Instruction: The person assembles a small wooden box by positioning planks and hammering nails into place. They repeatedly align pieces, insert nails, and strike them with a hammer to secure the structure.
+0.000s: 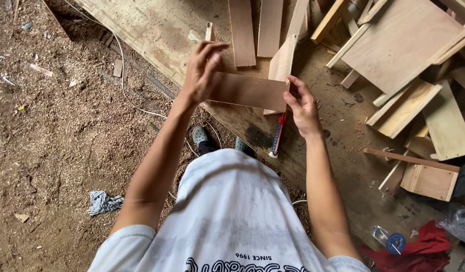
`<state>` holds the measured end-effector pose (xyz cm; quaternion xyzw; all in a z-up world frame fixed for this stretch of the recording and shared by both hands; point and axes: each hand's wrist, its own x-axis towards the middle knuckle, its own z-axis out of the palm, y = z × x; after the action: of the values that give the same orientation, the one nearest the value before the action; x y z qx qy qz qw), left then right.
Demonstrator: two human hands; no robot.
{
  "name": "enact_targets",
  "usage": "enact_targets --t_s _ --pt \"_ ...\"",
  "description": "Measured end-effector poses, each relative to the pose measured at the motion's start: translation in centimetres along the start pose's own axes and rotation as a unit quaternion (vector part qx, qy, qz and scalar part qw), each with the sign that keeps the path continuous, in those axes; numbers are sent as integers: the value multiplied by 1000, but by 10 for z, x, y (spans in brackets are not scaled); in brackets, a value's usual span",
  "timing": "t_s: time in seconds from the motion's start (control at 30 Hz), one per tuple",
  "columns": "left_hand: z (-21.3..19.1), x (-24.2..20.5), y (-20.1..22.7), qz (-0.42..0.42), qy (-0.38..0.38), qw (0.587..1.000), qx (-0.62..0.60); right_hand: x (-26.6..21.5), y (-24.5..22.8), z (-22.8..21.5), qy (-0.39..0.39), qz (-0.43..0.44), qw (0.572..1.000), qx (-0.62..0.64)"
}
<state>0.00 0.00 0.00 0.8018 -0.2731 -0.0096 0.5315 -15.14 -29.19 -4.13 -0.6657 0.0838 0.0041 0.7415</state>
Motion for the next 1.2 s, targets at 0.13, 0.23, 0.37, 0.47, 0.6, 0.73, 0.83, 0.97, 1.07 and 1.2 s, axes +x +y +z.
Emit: enact_targets --t_s 0.13,0.23,0.37,0.47,0.6,0.73,0.83,0.97,1.07,1.2 --pt "-18 -4 -16 -15 67 997 -33 1 -5 5 15 -5 1000 20" --pt "-19 -5 -23 18 90 996 -14 -1 -12 6 16 -18 999 26" --pt "-19 -6 -16 -13 53 998 15 -2 -18 9 26 -12 999 27" --pt "-7 -7 1 6 -7 996 91 -4 -16 12 51 -9 999 13" --pt "27 -5 26 103 -119 970 183 -7 -10 13 91 -24 995 15" --pt "71 6 44 146 -181 951 203 -10 6 10 126 -21 991 34" --pt "94 8 51 146 -218 944 201 -14 22 11 138 -5 986 96" --pt "103 15 50 135 -254 934 210 -14 28 12 167 -13 981 93" --pt "107 12 48 88 -291 928 216 -23 23 10 184 22 977 106" --pt "101 14 50 91 -265 931 233 -18 13 11 146 28 981 125"
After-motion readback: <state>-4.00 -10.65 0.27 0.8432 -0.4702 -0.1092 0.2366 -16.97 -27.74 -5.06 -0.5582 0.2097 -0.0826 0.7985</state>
